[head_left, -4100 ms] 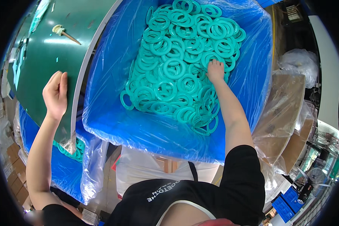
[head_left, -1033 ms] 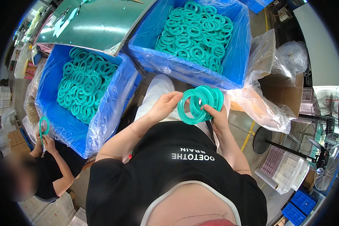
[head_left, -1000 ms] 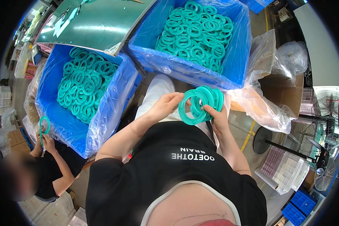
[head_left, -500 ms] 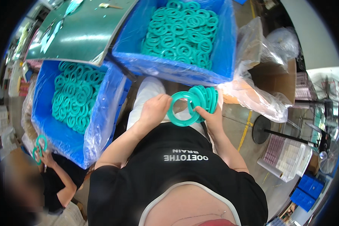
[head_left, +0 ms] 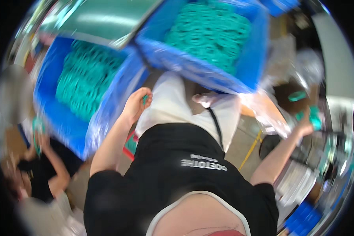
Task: Sorting and inspecting green plastic manufacturing rings into bins.
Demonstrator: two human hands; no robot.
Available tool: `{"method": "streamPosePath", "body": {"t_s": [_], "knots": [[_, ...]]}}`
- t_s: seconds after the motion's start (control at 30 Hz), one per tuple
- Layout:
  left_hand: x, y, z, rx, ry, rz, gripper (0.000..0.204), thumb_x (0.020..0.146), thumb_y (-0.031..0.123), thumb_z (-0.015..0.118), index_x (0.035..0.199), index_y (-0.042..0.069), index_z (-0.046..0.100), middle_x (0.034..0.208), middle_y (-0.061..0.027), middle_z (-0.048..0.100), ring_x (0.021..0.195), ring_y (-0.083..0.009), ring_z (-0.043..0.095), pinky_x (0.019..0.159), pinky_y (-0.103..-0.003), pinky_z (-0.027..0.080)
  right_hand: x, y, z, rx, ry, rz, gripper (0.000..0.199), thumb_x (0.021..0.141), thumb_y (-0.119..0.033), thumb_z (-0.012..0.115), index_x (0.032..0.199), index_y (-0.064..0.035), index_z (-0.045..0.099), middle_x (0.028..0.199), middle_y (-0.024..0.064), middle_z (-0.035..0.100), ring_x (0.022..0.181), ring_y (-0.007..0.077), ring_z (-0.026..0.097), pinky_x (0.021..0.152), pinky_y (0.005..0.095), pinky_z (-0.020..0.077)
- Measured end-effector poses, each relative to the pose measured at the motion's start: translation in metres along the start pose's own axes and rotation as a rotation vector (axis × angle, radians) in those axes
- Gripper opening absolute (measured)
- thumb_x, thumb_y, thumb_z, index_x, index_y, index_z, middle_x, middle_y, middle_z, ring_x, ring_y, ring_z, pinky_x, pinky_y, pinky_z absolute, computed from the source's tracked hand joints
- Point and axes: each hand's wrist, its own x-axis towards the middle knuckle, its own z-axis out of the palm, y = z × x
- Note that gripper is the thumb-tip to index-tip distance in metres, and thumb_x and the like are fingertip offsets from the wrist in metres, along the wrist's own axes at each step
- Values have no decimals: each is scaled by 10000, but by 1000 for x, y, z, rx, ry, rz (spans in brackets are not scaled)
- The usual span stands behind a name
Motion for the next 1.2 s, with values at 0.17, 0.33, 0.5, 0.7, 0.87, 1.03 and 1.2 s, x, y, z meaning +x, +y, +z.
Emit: {"method": "streamPosePath", "body": {"t_s": [0.17,0.33,0.5,0.7,0.87,1.03,1.2], "knots": [[-32,-71,-127,226,420,-98,183,847,175,520,910,13,580,808,-70,576,689,-146,577,607,-251,487,-80,-130,-53,622,-367,287,208,774,-95,703,889,58,619,835,74,633,747,151,581,685,288,473],[-63,-213,-234,123,722,-201,172,882,154,462,899,27,577,801,-88,584,610,-158,585,554,-277,505,-162,-212,-37,1226,-877,297,114,791,-40,639,855,48,604,837,69,622,738,130,559,697,256,445],[-41,-267,-277,636,907,-582,307,890,249,470,1073,32,589,925,-104,645,838,-286,624,622,-388,532,-192,-247,-56,1222,-1089,260,160,800,-49,638,939,25,612,855,76,632,758,139,576,708,267,458],[-27,-246,-281,723,582,-564,388,866,308,556,1171,68,562,1018,-119,657,1035,-301,599,804,-444,515,-227,-254,-55,1221,-1419,492,158,809,-64,625,948,1,590,827,75,620,736,145,583,689,272,448],[-50,-186,-265,1177,513,-375,226,859,149,478,992,86,650,879,-115,666,832,-222,653,788,-374,491,-233,-262,-70,1238,-1535,430,250,805,-115,632,1014,2,560,796,64,610,716,146,580,676,276,457],[-45,-19,-39,696,321,295,202,911,125,469,1027,47,613,790,-37,636,717,-119,601,617,-243,465,-242,-255,-82,1208,-1507,158,259,747,-122,722,935,-9,583,868,59,631,763,120,605,707,262,469],[-22,9,88,437,-367,-76,458,970,446,332,1087,58,546,801,-55,625,592,-86,530,486,-199,380,-251,-245,-78,955,-1333,-383,503,651,-252,798,1054,-63,564,987,82,581,922,293,450,817,401,341]]}}
